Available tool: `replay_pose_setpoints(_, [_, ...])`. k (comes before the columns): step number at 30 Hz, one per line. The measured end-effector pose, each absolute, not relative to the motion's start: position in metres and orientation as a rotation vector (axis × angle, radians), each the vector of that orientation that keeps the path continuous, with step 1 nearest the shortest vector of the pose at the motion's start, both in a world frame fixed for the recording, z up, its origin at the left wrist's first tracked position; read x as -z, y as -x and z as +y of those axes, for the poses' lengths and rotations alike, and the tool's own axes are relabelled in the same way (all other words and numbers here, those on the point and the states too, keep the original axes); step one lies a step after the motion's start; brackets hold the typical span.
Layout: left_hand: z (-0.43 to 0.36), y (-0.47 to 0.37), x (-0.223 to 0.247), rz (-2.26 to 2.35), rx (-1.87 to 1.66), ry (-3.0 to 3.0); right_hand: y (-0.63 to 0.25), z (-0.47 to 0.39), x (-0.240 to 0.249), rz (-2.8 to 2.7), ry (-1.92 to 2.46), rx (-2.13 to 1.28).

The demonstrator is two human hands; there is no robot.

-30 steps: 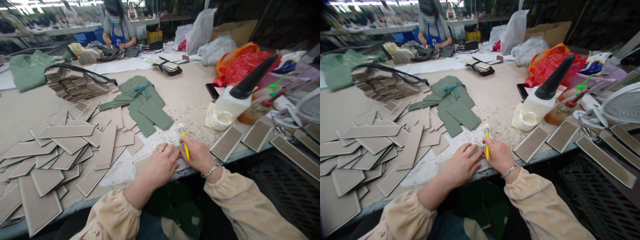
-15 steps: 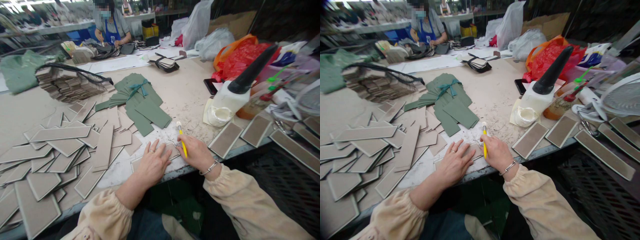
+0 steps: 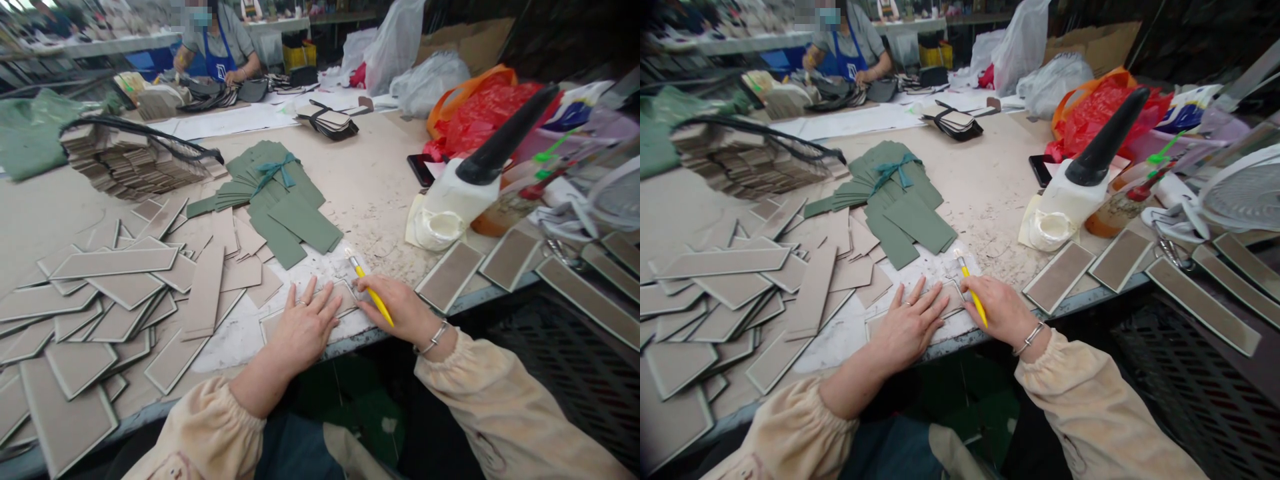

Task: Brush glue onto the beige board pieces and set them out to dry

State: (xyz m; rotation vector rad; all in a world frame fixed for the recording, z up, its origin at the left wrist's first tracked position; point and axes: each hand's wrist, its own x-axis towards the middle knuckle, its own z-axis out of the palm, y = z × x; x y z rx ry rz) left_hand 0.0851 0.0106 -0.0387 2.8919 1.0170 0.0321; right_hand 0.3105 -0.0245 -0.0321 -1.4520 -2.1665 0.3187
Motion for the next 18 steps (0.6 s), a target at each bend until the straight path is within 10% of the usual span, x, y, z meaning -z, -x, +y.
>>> replay_pose_setpoints(18, [0.0088, -0.0868, 0.0333, 1.029, -0.046, -2.897, -0.3053, -0.0247, 0.0280, -2.218, 1.496, -0.372])
